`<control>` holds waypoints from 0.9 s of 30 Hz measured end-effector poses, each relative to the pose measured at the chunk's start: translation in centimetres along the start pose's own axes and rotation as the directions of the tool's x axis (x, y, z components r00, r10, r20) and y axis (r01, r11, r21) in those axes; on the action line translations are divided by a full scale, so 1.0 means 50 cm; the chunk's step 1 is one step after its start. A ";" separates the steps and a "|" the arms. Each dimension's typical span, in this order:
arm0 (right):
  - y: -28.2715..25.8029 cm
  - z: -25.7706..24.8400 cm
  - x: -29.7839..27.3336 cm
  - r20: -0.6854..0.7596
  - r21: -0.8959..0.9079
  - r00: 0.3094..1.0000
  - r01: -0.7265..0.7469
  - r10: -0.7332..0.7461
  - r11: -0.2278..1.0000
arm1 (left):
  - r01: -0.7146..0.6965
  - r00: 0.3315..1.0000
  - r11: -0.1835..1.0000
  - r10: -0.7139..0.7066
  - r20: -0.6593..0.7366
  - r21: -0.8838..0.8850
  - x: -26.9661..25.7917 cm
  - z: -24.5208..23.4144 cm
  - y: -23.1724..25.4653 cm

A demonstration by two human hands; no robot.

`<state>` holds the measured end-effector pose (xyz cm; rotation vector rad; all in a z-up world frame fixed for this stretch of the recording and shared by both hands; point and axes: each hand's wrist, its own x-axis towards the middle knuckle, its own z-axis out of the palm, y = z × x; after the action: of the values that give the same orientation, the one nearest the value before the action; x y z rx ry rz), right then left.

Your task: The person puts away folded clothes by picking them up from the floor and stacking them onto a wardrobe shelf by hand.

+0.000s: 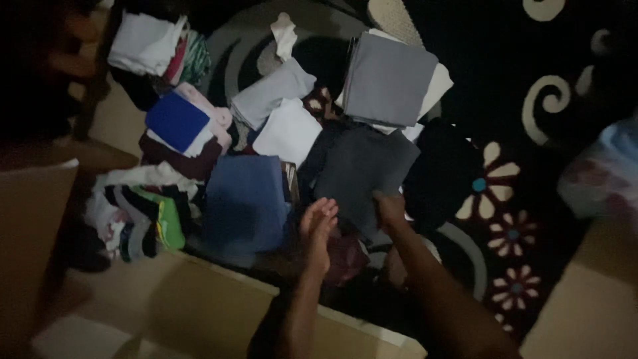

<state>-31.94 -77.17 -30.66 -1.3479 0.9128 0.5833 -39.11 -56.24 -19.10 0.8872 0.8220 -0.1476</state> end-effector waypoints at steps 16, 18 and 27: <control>-0.143 -0.068 -0.401 -0.187 -0.872 0.887 0.049 -0.423 0.487 | 0.161 0.987 0.986 -0.162 -0.008 -0.052 -0.301 0.014 0.175; -0.178 -0.051 -0.495 -0.147 -0.822 0.875 0.151 -0.461 0.549 | 0.193 0.981 0.981 -0.193 -0.016 -0.016 -0.328 0.025 0.218; -0.444 0.174 -0.887 -0.196 -0.877 0.930 -0.024 -0.311 0.479 | 0.212 0.975 0.977 -0.212 0.066 -0.001 -0.369 -0.010 0.390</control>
<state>-36.30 -65.98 18.25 -2.5214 0.7461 0.7379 -43.67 -47.17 5.78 0.7816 0.8548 -0.3583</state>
